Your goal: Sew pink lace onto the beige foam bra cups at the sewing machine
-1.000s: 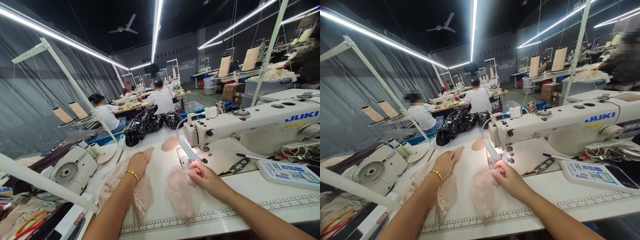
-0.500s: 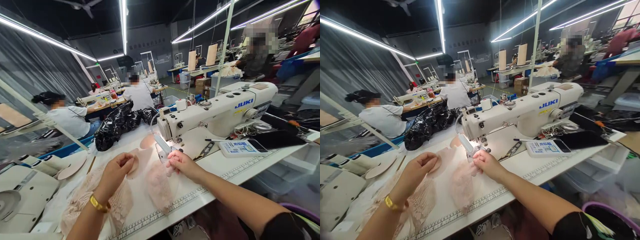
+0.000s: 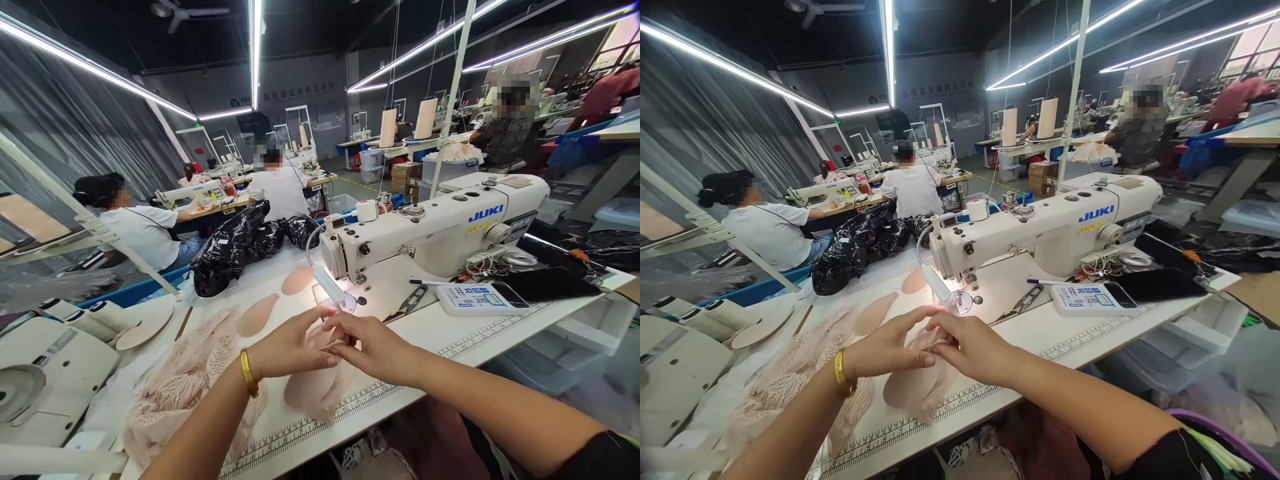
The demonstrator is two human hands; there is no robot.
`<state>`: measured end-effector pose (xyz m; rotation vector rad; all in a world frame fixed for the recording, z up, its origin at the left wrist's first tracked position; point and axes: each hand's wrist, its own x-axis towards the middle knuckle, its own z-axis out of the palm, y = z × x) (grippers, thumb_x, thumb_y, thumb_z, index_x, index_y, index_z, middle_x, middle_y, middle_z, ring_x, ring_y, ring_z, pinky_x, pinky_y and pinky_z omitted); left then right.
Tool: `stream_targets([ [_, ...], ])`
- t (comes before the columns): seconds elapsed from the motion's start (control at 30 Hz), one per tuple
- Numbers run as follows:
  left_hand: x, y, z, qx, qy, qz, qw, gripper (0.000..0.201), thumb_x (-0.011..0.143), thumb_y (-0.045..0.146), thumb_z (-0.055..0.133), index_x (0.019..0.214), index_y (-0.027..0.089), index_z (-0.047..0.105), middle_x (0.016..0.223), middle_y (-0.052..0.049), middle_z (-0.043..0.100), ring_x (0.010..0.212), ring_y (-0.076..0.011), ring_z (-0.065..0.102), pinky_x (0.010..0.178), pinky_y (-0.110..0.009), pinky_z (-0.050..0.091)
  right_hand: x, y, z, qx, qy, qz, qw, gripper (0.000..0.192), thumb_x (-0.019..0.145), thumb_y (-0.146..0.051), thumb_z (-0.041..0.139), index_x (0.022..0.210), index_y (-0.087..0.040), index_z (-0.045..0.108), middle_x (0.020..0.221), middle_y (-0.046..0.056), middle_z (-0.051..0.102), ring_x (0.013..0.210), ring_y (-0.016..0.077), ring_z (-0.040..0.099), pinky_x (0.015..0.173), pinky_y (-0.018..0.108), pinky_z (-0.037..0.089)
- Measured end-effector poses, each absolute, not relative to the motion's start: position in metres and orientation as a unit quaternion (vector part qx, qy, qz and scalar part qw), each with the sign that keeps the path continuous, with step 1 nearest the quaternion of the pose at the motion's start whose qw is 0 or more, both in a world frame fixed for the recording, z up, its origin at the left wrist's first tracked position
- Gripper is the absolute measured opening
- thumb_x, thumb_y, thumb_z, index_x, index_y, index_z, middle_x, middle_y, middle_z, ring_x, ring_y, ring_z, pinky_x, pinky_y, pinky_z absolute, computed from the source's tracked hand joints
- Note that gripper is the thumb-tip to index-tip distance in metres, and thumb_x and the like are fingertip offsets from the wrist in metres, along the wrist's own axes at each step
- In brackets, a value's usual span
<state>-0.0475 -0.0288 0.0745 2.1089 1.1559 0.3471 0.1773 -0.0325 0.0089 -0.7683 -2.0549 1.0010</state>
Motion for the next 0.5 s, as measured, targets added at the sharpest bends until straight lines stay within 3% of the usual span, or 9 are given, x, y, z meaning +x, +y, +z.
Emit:
stream_targets([
  [0.1, -0.051, -0.02, 0.078, 0.82, 0.445, 0.132, 0.335, 0.023, 0.083, 0.039, 0.065, 0.079, 0.023, 0.051, 0.081, 0.002, 0.06, 0.078, -0.0183, 0.057, 0.069, -0.029, 0.047, 0.18, -0.03, 0.024, -0.289, -0.846, 0.178, 0.411, 0.019, 0.1, -0.017, 0.056, 0.117, -0.022, 0.062, 0.089, 0.002, 0.074, 0.077, 0.0177, 0.066, 0.068, 0.029, 0.046],
  [0.2, -0.063, -0.021, 0.08, 0.834, 0.474, 0.223, 0.174, 0.027, 0.087, 0.029, 0.057, 0.07, 0.023, 0.037, 0.065, 0.005, 0.045, 0.061, -0.014, 0.042, 0.057, -0.027, 0.033, 0.176, -0.024, 0.029, -0.275, -0.848, -0.034, 0.452, 0.021, 0.101, -0.012, 0.048, 0.11, -0.021, 0.065, 0.083, 0.004, 0.074, 0.071, 0.0192, 0.063, 0.065, 0.032, 0.042],
  [0.3, -0.076, -0.033, 0.078, 0.862, 0.427, 0.267, -0.06, 0.025, 0.094, 0.019, 0.049, 0.07, 0.022, 0.045, 0.064, 0.003, 0.05, 0.062, -0.0158, 0.043, 0.061, -0.03, 0.035, 0.167, -0.017, 0.019, -0.259, -0.856, -0.068, 0.442, 0.029, 0.101, -0.01, 0.046, 0.119, -0.024, 0.064, 0.091, 0.005, 0.077, 0.073, 0.0198, 0.063, 0.067, 0.034, 0.044],
  [0.37, -0.08, -0.044, 0.071, 0.878, 0.397, 0.225, -0.146, 0.025, 0.098, 0.016, 0.046, 0.075, 0.022, 0.054, 0.07, -0.001, 0.058, 0.066, -0.0183, 0.048, 0.065, -0.033, 0.039, 0.162, -0.009, 0.004, -0.253, -0.87, -0.063, 0.419, 0.031, 0.1, -0.009, 0.046, 0.119, -0.024, 0.065, 0.094, 0.005, 0.077, 0.075, 0.0196, 0.063, 0.068, 0.033, 0.044],
  [0.5, -0.072, -0.054, 0.046, 0.916, 0.378, 0.081, -0.107, 0.017, 0.096, 0.027, 0.065, 0.081, 0.022, 0.059, 0.086, -0.004, 0.067, 0.077, -0.0229, 0.058, 0.07, -0.036, 0.046, 0.165, 0.014, -0.032, -0.188, -0.921, -0.087, 0.331, 0.027, 0.098, -0.004, 0.045, 0.094, -0.021, 0.066, 0.077, 0.001, 0.068, 0.068, 0.0163, 0.054, 0.062, 0.03, 0.034],
])
